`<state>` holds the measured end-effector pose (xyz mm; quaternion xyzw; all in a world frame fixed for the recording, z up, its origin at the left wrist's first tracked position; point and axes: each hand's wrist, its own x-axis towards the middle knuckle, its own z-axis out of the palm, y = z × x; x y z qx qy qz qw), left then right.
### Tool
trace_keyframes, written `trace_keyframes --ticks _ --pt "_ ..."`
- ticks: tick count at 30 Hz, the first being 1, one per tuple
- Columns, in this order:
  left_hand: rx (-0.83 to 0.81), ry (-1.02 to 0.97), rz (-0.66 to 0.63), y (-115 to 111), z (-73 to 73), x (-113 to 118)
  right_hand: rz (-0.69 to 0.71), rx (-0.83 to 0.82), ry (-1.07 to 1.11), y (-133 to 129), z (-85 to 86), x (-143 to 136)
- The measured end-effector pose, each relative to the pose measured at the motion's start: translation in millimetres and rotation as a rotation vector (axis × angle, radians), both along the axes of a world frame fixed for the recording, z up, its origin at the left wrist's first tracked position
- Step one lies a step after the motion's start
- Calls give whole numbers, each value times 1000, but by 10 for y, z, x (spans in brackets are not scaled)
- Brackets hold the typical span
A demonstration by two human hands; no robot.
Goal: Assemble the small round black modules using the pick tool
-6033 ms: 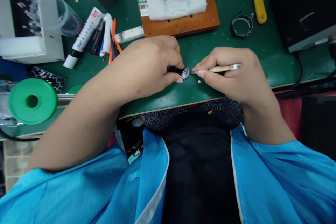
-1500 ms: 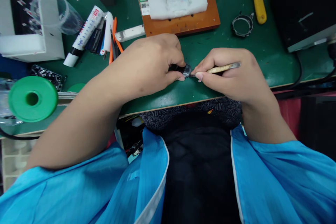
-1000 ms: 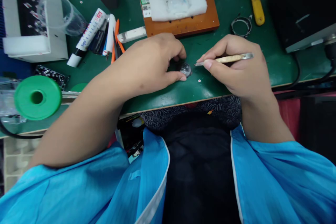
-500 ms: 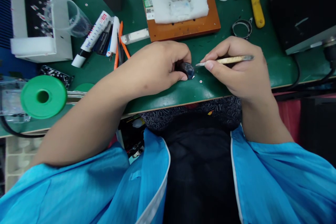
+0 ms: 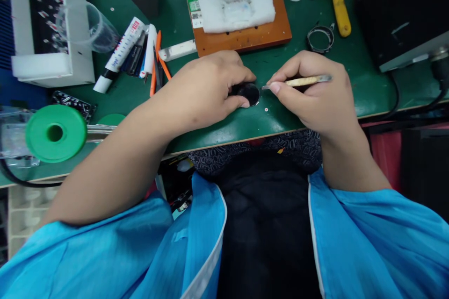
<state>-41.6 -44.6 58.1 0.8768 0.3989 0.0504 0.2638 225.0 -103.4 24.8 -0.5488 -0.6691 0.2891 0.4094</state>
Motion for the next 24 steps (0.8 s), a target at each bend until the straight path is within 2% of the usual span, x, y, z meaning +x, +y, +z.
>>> trace_keyframes --ticks 8,24 --pt "28 -5 -8 29 -31 -18 18 25 -6 -14 -31 -3" --pt "-42 -17 21 10 51 -5 45 36 49 -10 -85 -1"
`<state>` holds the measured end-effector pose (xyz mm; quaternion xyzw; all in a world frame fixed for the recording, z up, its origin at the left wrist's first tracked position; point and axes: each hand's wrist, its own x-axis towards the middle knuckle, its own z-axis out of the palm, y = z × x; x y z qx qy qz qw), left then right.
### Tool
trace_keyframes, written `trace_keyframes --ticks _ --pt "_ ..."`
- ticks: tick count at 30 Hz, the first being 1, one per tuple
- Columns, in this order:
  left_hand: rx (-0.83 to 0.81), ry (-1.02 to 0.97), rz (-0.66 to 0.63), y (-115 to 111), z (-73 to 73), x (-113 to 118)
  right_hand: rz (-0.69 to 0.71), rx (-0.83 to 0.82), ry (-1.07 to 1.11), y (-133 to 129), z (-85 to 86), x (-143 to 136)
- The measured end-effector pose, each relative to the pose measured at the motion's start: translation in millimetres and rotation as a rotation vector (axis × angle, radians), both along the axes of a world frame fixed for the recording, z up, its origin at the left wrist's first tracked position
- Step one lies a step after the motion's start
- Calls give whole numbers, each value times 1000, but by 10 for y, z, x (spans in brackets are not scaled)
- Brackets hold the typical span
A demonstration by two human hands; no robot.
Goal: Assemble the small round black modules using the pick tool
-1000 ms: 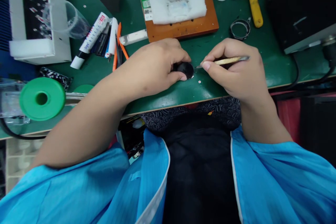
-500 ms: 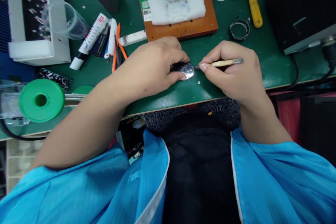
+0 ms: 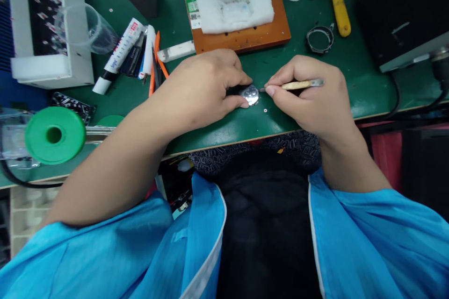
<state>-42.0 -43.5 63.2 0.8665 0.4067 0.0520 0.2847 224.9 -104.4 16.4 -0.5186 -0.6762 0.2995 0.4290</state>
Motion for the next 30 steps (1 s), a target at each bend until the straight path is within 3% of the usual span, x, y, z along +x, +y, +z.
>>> trace_keyframes --ticks 7,18,30 --pt "49 22 -17 -5 -42 -47 -15 -16 -16 11 -18 -2" --pt "28 -12 -4 7 -44 -39 51 -57 -63 9 -4 30" --pt "-2 -32 -14 8 -21 12 22 -57 -50 16 -28 16"
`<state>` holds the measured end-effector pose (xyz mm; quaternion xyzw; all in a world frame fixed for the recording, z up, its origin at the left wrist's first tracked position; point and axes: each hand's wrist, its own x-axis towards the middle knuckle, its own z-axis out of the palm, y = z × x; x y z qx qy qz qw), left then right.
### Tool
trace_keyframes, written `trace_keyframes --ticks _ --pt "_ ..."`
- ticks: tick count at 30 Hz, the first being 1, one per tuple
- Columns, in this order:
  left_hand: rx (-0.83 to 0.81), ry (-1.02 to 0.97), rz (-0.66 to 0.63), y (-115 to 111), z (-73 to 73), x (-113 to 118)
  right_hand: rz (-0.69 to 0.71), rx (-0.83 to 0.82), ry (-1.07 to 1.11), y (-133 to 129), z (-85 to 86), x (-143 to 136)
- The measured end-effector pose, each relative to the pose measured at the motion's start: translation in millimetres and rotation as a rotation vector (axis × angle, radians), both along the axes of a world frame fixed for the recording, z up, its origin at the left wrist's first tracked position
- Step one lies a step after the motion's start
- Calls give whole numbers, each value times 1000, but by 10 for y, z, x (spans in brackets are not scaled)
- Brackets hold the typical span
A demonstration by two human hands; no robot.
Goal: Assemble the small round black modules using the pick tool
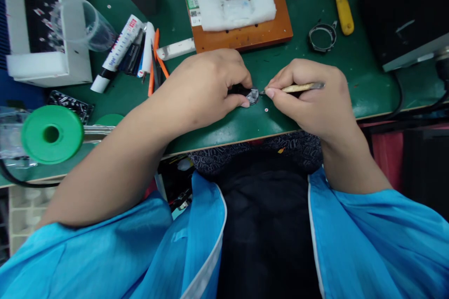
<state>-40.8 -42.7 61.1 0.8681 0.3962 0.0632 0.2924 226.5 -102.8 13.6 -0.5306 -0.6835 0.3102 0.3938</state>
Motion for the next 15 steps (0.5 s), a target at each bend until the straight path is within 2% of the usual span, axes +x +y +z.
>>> trace_keyframes --ticks 5,15 --pt "7 1 14 -7 -13 0 35 -11 -2 1 0 5" --pt "9 22 13 -11 -2 16 13 -2 26 -1 18 -8"
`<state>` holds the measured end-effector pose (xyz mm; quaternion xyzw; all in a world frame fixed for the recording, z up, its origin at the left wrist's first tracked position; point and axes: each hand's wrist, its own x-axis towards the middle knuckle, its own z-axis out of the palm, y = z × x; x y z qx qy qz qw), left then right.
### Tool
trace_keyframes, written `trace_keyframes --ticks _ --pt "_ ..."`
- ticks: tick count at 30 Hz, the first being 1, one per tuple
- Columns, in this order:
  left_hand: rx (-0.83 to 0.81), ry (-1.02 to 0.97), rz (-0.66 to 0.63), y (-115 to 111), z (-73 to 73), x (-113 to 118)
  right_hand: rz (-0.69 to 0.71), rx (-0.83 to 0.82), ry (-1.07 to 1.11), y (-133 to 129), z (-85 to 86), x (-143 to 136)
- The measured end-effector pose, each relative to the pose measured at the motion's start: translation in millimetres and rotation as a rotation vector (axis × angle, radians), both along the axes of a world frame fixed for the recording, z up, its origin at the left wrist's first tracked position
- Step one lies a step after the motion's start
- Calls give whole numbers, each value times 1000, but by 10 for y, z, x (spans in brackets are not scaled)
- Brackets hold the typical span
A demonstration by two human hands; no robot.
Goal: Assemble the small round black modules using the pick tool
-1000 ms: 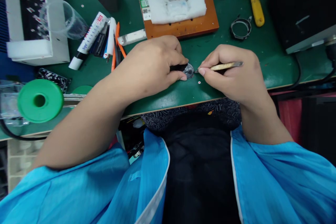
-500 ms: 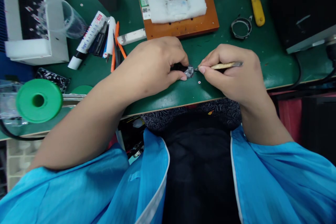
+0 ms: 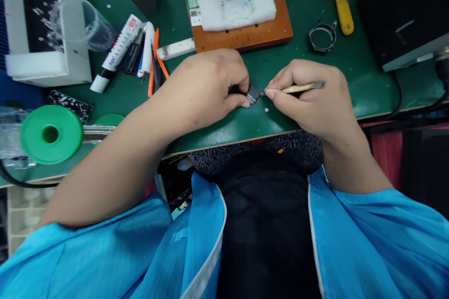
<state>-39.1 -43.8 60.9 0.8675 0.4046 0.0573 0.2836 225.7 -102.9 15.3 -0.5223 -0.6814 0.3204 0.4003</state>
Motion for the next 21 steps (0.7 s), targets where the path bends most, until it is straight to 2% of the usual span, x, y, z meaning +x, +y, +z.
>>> trace_keyframes --ticks 8,21 --pt "-4 -18 0 2 -2 -9 -1 -1 7 1 -7 3" --pt "91 -88 -59 46 -129 -56 -3 -6 -23 25 48 5"
